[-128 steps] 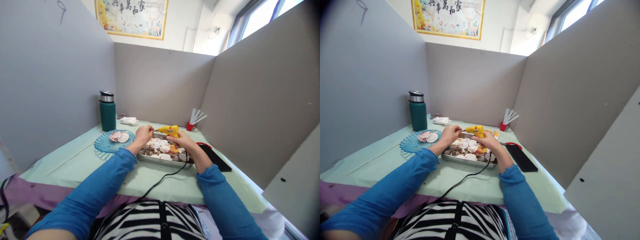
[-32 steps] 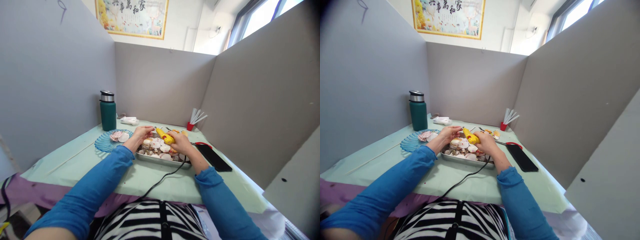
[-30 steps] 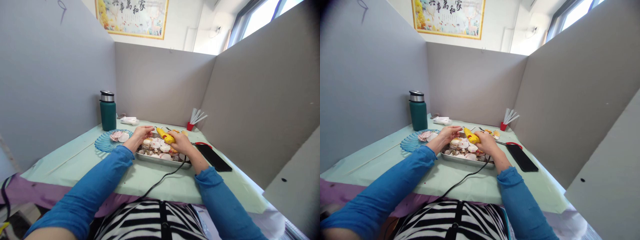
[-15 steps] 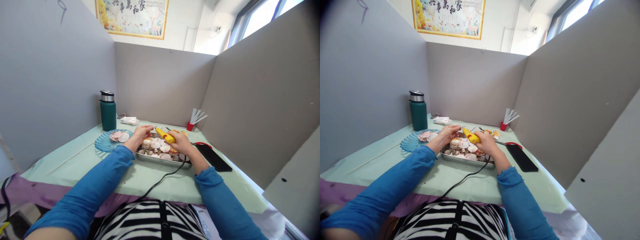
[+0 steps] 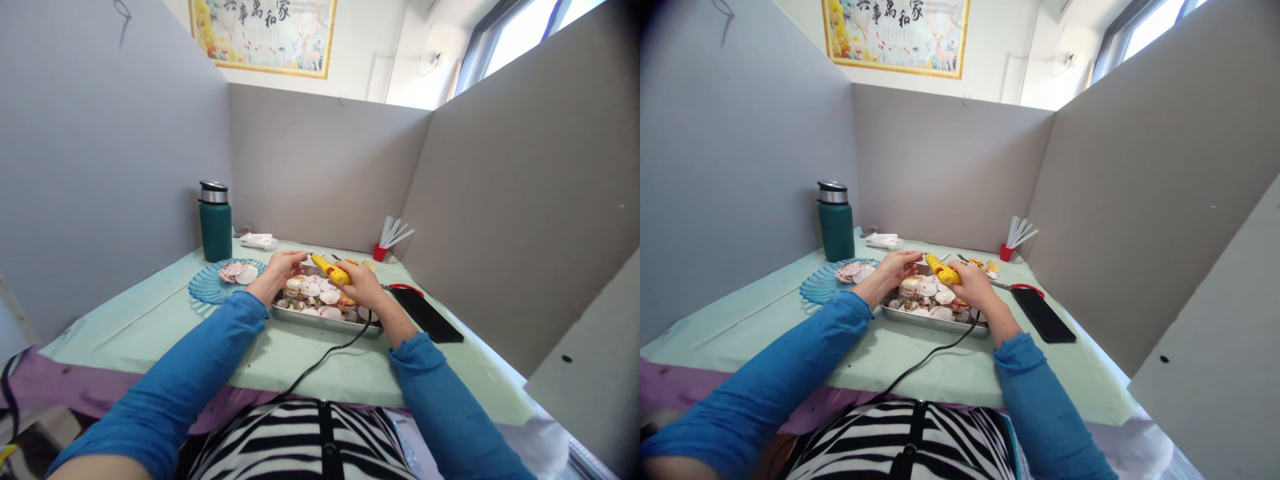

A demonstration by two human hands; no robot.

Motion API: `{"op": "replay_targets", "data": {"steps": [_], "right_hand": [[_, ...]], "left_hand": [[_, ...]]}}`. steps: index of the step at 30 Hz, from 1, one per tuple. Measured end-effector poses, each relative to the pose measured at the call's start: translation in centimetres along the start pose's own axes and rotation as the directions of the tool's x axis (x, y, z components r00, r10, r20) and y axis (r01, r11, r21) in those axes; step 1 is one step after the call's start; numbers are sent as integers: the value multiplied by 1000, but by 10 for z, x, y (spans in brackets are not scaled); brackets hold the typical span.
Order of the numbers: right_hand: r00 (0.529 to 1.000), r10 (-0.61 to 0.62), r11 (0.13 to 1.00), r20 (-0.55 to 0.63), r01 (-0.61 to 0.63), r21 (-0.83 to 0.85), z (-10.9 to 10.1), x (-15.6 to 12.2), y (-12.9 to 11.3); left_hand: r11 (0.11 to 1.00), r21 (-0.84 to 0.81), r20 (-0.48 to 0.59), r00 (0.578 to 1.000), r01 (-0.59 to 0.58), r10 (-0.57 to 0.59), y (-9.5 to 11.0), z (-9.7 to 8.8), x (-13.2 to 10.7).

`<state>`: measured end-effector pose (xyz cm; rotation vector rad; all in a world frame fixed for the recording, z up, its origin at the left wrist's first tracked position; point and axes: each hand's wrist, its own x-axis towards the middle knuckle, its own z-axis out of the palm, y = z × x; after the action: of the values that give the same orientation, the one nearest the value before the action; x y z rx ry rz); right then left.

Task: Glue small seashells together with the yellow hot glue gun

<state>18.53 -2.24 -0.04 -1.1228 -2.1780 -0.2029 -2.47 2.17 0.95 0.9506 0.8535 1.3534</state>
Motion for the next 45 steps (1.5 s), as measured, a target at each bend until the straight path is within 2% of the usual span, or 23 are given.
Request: {"op": "replay_targets", "data": {"steps": [12, 19, 28, 36, 45], "right_hand": [[998, -35, 997, -56, 39, 73, 1, 1, 2], [995, 31, 994, -92, -21, 105, -2, 1, 0], [999, -15, 999, -45, 18, 50, 3, 1, 3], [1000, 21, 999, -17, -22, -27, 1, 1, 2], [1000, 0, 1000, -18, 1, 31, 0, 1, 2]], "left_hand": [[1000, 1, -14, 1000, 5, -5, 1, 1, -1], [1000, 7, -15, 1000, 14, -14, 1, 1, -2], [1000, 16, 5, 1000, 13, -13, 1, 2, -2], [1000, 24, -10, 1000, 0, 0, 1, 2, -3], [995, 68, 3, 997, -72, 72, -4, -1, 2]]}}
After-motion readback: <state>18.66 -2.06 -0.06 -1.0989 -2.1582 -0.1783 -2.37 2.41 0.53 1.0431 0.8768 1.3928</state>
